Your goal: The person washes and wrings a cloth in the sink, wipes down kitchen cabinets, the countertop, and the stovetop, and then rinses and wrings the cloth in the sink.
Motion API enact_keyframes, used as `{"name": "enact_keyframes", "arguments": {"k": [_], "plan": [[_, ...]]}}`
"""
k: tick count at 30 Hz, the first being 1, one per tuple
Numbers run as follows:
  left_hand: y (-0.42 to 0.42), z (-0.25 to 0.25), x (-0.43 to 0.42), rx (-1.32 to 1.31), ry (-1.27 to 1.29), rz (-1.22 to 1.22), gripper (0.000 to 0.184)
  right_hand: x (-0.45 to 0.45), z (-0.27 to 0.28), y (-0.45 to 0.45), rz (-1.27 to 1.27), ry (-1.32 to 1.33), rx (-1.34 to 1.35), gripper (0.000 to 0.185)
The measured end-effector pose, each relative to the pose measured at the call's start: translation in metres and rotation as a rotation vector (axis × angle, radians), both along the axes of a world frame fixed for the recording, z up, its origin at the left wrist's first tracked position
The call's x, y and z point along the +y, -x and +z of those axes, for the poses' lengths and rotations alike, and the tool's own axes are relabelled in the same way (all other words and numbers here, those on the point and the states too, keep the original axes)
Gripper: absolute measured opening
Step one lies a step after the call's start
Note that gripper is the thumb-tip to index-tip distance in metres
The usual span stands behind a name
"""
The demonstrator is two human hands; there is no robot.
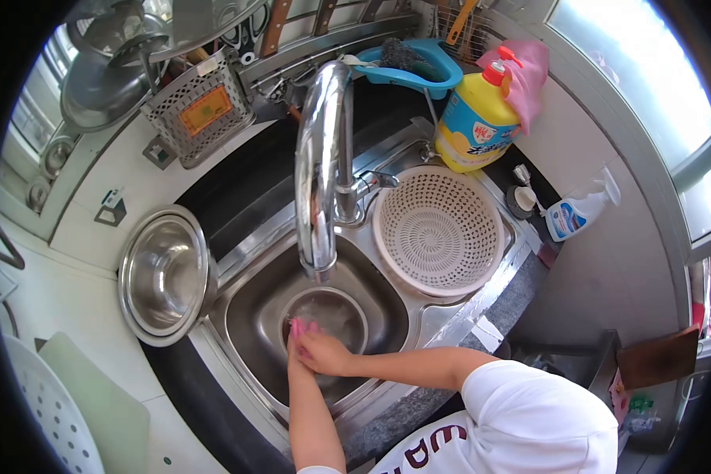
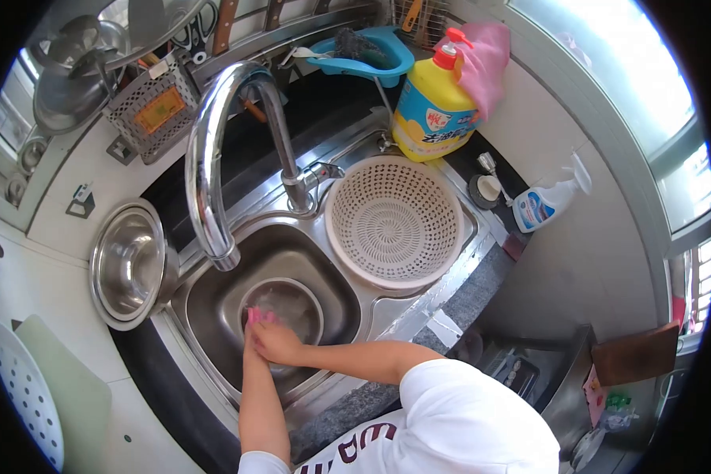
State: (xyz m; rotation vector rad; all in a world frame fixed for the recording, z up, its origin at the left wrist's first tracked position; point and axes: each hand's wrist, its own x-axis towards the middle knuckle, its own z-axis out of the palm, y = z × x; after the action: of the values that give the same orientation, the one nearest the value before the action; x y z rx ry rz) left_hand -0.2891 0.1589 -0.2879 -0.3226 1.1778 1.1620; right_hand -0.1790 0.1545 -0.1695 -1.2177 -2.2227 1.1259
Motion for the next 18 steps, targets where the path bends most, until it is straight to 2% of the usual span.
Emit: {"name": "enact_keyframes", "arguments": {"k": [1,2,4,8,10,12,13,14,16,18], "plan": [[0.004,-0.002,-0.012,-0.047,-0.308,-0.088,0.035,-0.004,0.011,0.002,-0.032,-0.055,0.128,0.022],[0.005,-0.001,-0.023,-0.033,-0.291,-0.056,0.035,-0.004,0.012,0.003,0.001,-0.035,0.139,0.022],[-0.001,0.015,-0.027,-0.006,-0.185,-0.047,0.034,0.008,0.007,0.008,0.017,-0.252,0.080,0.016],[-0.018,0.046,-0.009,0.023,0.018,-0.047,0.031,0.038,-0.026,0.016,-0.188,-0.231,-0.006,0.021],[-0.018,0.061,-0.012,-0.060,-0.154,0.042,0.030,0.053,-0.046,0.007,-0.144,-0.258,-0.130,0.023],[-0.022,0.064,-0.012,0.106,-0.161,0.100,0.033,0.068,-0.068,-0.009,-0.059,-0.357,-0.231,0.018],[-0.019,0.056,-0.016,0.285,-0.099,0.028,0.042,0.065,-0.072,-0.014,-0.039,-0.355,-0.224,0.018],[-0.018,0.048,-0.020,0.289,-0.095,0.045,0.042,0.058,-0.077,-0.019,-0.116,-0.374,-0.218,0.019],[-0.025,0.081,-0.010,0.282,0.171,-0.066,0.042,0.040,-0.090,-0.016,-0.181,-0.392,-0.209,0.025],[-0.023,0.056,-0.009,0.225,0.196,-0.087,0.047,0.024,-0.106,-0.014,-0.246,0.050,-0.263,0.034]]}}
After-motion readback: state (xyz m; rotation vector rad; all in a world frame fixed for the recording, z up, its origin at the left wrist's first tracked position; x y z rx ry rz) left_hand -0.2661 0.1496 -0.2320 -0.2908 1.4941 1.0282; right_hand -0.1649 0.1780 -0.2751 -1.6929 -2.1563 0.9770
